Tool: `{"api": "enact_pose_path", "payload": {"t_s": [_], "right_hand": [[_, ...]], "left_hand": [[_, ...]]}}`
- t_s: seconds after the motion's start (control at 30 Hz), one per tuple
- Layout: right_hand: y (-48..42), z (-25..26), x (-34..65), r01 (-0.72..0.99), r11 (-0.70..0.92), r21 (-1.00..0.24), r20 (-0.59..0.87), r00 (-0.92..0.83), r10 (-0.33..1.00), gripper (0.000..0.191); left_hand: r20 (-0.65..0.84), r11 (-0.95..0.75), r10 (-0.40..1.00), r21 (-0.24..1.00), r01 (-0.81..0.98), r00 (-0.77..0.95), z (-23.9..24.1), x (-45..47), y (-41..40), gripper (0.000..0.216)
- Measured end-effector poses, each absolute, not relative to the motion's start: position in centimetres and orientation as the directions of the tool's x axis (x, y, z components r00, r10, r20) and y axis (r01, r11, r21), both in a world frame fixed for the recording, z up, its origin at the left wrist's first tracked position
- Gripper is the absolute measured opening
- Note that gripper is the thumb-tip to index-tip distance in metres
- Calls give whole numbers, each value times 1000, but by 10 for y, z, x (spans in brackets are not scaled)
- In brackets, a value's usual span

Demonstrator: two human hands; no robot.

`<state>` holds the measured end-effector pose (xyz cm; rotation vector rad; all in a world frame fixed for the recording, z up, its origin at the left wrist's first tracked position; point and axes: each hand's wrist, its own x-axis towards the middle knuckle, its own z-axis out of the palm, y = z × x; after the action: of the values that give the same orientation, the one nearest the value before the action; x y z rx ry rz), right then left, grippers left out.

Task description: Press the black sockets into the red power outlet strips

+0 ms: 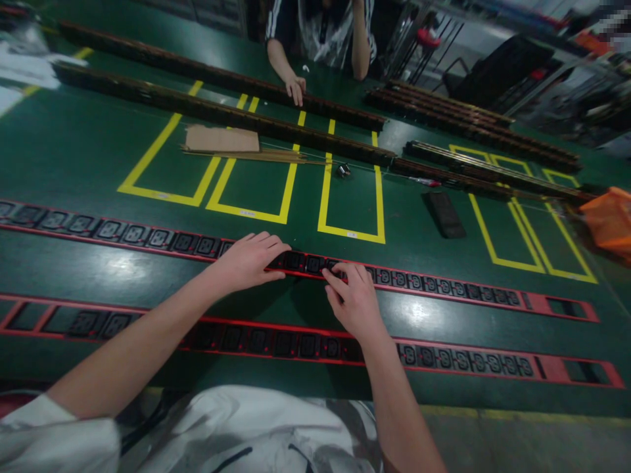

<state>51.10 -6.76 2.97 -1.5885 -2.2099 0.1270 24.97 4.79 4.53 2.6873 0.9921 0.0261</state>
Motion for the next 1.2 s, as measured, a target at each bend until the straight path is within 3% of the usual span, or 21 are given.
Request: {"api": "enact_pose_path", "payload": {"t_s": [0.4,0.53,1.2], "right_hand": [[-68,31,509,897,349,-271,254,-283,925,36],[-68,31,509,898,335,-287,242,-270,932,46],[-66,32,508,910,322,-260,222,-268,938,36]], "left_hand": [[-80,-726,639,267,634,765,44,249,49,48],[-70,-731,636,262,630,768,43,248,49,47],[-104,-710,643,292,641,759,42,248,51,50]]}}
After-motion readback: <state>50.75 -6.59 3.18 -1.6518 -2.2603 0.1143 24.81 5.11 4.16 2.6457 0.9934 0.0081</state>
